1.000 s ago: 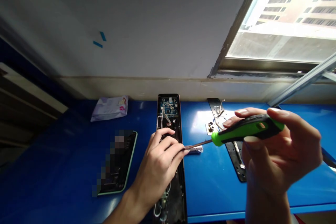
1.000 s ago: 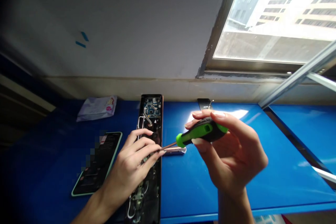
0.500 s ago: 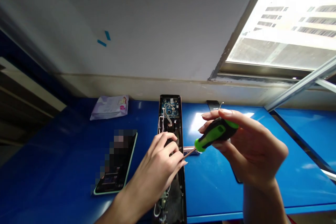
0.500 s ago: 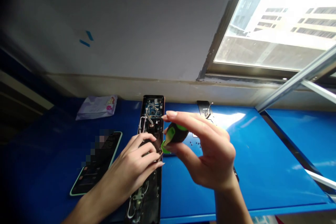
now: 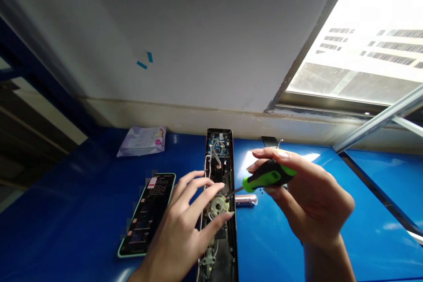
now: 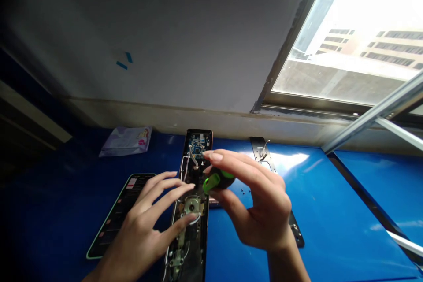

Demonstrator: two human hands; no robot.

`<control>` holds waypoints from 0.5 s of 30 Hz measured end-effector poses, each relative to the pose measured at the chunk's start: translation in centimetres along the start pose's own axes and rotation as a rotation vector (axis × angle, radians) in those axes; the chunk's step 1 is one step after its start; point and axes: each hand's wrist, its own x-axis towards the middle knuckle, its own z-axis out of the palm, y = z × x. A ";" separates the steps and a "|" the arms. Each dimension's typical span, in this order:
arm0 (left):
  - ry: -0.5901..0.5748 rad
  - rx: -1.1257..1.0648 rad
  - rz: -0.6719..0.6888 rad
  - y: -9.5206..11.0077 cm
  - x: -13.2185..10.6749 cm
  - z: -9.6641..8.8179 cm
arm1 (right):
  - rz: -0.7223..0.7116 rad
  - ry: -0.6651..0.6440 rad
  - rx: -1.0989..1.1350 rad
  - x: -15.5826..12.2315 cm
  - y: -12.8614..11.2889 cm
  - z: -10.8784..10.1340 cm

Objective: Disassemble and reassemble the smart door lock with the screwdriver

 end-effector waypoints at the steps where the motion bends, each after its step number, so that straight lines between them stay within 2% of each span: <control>1: 0.047 0.063 -0.080 -0.5 -0.8 -0.1 | -0.008 0.032 -0.028 0.0 0.1 0.1; 3: 0.068 0.145 -0.231 -1.5 -2.4 -0.3 | -0.028 0.077 -0.081 0.1 0.4 0.4; 5: -0.066 0.156 -0.419 -2.2 -3.6 -0.5 | -0.049 0.081 -0.112 0.3 0.8 0.6; 8: -0.187 0.155 -0.651 -2.9 -4.3 -0.9 | -0.070 0.065 -0.117 0.3 1.2 1.0; 12: -0.321 0.078 -0.765 -3.2 -4.1 -1.1 | -0.071 0.059 -0.114 0.3 1.4 1.3; 15: -0.309 0.078 -0.750 -3.1 -4.3 -1.0 | -0.071 0.051 -0.108 0.4 1.5 1.4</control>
